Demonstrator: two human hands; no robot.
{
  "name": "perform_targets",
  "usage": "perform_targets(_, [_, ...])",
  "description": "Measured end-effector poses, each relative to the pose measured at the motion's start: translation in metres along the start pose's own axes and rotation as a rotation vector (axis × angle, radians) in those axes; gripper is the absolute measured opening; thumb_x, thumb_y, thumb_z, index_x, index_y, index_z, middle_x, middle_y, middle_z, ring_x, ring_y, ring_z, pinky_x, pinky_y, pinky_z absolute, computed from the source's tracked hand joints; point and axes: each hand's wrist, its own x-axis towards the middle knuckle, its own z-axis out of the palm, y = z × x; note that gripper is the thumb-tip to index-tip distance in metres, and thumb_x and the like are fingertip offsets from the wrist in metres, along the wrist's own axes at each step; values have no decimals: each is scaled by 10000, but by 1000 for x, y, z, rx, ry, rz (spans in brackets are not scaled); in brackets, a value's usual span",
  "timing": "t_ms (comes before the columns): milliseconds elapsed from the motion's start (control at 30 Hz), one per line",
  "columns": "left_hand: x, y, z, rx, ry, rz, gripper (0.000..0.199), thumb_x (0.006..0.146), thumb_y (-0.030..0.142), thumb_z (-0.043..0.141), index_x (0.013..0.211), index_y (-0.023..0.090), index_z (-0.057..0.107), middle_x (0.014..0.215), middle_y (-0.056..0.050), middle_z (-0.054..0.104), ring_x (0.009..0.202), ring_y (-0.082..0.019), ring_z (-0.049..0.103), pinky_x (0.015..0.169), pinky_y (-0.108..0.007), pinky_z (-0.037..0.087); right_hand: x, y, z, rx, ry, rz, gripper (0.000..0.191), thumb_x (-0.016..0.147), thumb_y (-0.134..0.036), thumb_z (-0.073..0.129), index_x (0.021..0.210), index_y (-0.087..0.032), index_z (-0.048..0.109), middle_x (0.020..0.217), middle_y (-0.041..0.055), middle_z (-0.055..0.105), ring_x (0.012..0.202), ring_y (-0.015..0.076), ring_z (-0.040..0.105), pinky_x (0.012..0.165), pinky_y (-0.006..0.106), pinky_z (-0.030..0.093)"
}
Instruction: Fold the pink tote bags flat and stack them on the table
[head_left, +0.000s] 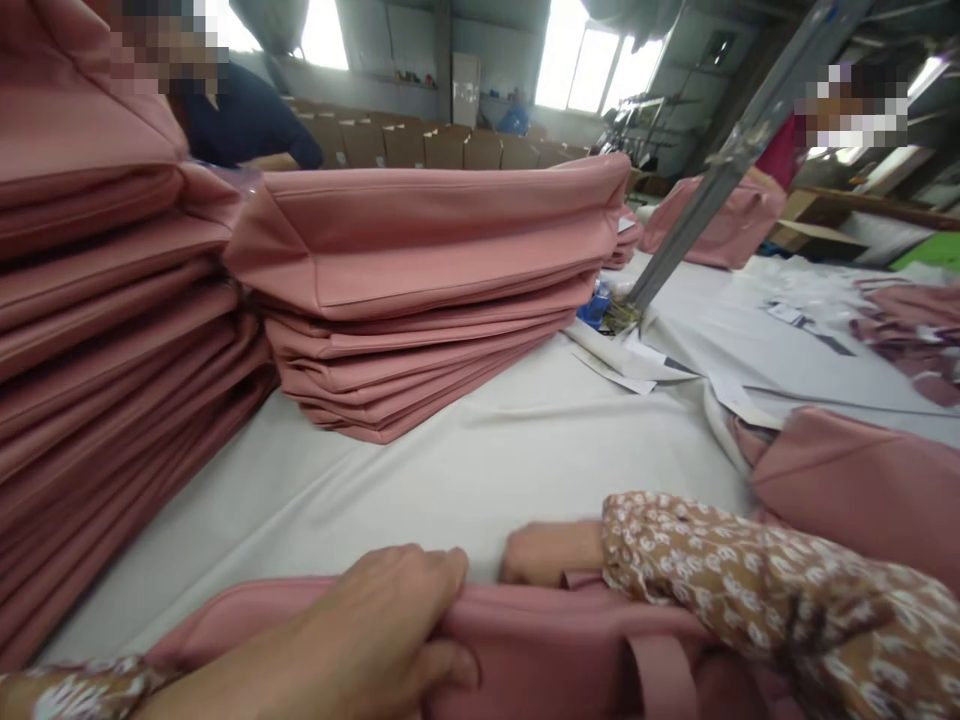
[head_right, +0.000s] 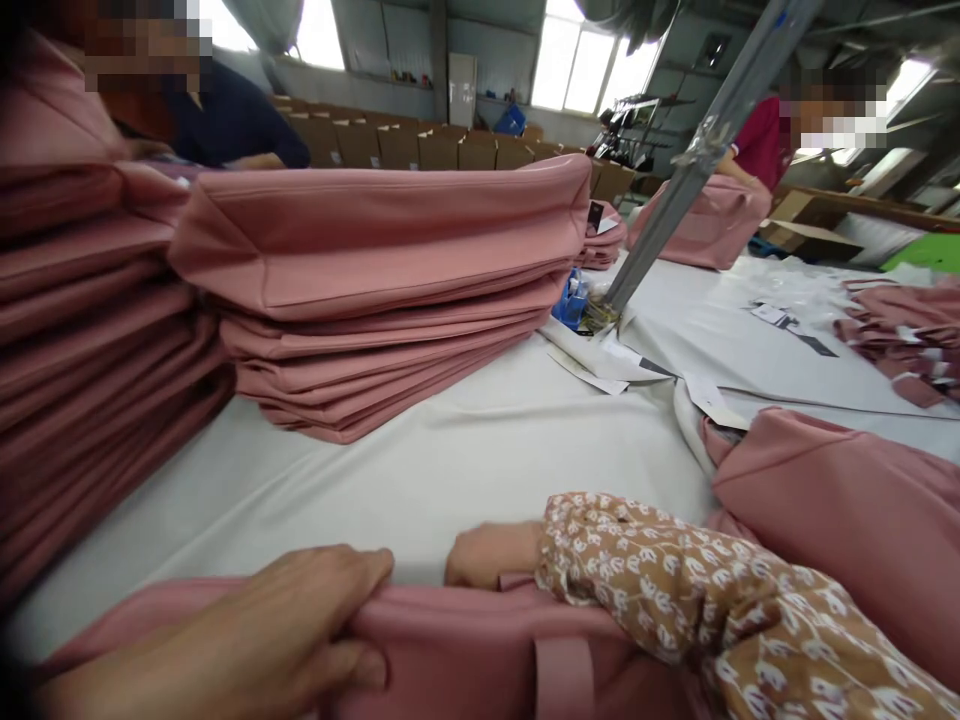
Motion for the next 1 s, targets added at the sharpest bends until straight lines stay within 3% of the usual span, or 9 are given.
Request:
perform_targets(100, [46,-18,14,102,-59,-33,314,771,471,612,943,210,636,928,-103,710,900,-342,659,760,-413,489,-26,-37,-17,-529,248,-172,271,856,-165,677,590,-196,633,688,-13,715,928,128,639,898,187,437])
perform_targets(200, [76,-31,25,158,-120,-6,379,773,513,621,964,187,649,1018,-147,707,975,-366,653,806,-434,497,-64,-39,-24,-917,386,-314,278,951,-370,567,773,-188,676,964,87,721,1088,260,589,1006,350,361])
perform_targets(300, [74,-39,27,168,-103,17,446,800,582,591,1011,191,637,1023,-142,710,956,-363,663,778,-426,504,-83,-5,-27,-1544,422,-261,476,963,-590,416,998,-200,686,1009,128,708,965,330,640,855,418,441])
perform_targets(367, [61,-45,25,201,-44,-14,510,867,634,484,1069,184,613,993,-143,713,914,-357,674,754,-430,503,-82,22,-37,-1815,524,-180,563,981,-619,296,982,-208,681,926,127,711,847,323,665,738,406,468])
perform_targets(467, [38,-62,23,273,7,-109,594,939,656,302,1049,169,624,946,-150,716,876,-352,681,754,-443,496,-77,46,-64,-1869,693,-142,553,1001,-551,274,863,-202,680,909,133,703,900,325,659,770,419,472])
perform_targets(600, [23,-92,26,234,23,-284,588,993,537,176,950,213,665,931,-128,729,905,-352,686,768,-445,474,-76,60,-107,-1717,761,-74,578,1001,-520,183,875,-249,678,911,99,720,916,329,668,782,459,473])
perform_targets(700, [22,-111,37,107,86,-374,594,1005,458,118,899,227,654,919,-114,734,919,-331,687,760,-409,449,-79,75,-131,-1752,777,-292,639,978,-516,102,942,-231,673,902,123,715,829,320,672,701,436,483])
perform_targets(833, [23,-124,52,62,156,-369,582,1004,456,128,778,224,613,826,-94,727,834,-284,685,740,-362,406,-82,88,-142,-1528,853,-659,543,986,-521,216,667,-241,554,590,32,589,552,202,572,565,318,434])
perform_targets(1000, [24,-127,54,57,183,-361,602,996,478,144,727,216,614,781,-85,721,789,-256,679,730,-338,398,-84,80,-139,-1151,861,-616,538,970,-570,300,629,-241,556,599,4,582,589,191,552,604,313,429])
